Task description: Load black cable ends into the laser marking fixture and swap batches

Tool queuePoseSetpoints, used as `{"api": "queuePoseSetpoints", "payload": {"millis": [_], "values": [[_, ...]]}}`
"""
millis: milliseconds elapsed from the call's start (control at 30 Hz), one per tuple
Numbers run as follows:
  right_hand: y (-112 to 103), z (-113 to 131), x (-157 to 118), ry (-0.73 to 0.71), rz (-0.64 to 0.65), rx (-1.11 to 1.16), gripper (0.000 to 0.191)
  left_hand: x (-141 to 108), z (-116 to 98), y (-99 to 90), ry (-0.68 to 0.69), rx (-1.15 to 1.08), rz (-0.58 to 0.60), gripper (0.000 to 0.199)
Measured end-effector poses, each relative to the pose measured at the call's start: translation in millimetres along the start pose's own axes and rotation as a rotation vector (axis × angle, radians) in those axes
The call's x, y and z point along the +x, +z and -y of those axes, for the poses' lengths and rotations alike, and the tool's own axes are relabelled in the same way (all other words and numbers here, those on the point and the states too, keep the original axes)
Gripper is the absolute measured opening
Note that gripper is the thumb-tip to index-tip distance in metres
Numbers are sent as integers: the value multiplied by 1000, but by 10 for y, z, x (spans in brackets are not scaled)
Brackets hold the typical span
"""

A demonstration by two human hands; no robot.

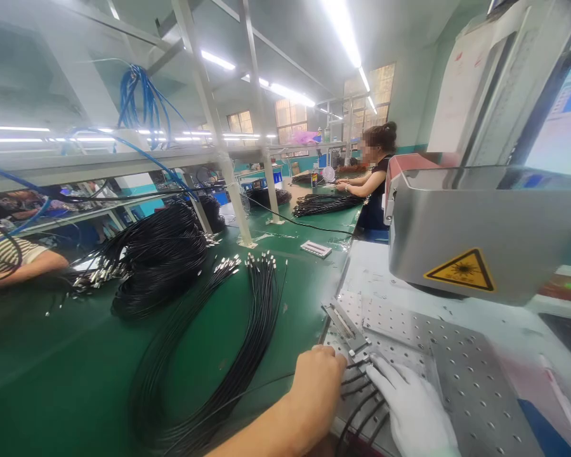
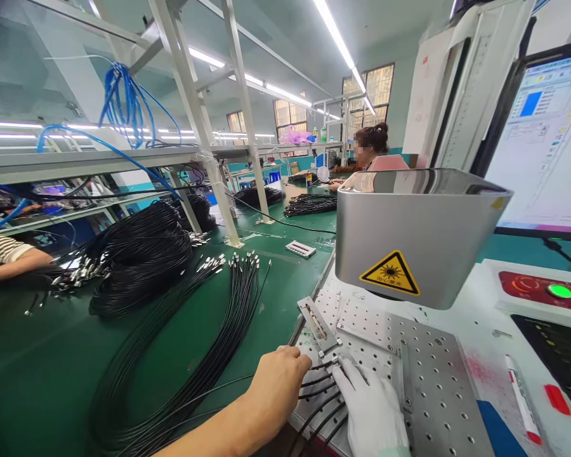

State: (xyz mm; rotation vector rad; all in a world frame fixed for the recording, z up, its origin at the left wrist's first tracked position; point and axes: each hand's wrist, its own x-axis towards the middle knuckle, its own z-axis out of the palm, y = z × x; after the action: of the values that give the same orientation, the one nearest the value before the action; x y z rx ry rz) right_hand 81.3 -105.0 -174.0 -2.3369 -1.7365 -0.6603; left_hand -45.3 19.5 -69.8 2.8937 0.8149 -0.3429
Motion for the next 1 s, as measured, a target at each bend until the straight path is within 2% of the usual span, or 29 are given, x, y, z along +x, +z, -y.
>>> {"api": "queuePoseSetpoints", "payload": {"millis": [100,167,267,433,533,667,800,900,933,1000], "values": [[33,-25,13,-46,-24,0,64,-3,-2,-18,4,-20,12,26],[33,-34,33,-55,6,7,65,-7,1,-18,2,-34,6,25],[-14,-32,82,-6,94,28,68,-1,23,8,6,-57,-9,23],[-96,-10,176,7,120,70,74,54,96,103,31,-74,-26,24],[-111,-17,230,10,134,106,69,82,104,128,80,-70,-80,24],[-76,-117,311,-17,184,278,62,49,18,80,148,-47,-181,21],[-11,-363,396,-78,219,645,55,-97,-106,53,183,-46,-181,23],[-82,-563,469,52,225,876,54,-211,-172,79,197,-46,-138,20],[-142,-608,500,110,239,886,52,-237,-191,86,196,-48,-116,19],[-294,-638,570,195,301,740,45,-266,-226,92,188,-49,-73,18]]}}
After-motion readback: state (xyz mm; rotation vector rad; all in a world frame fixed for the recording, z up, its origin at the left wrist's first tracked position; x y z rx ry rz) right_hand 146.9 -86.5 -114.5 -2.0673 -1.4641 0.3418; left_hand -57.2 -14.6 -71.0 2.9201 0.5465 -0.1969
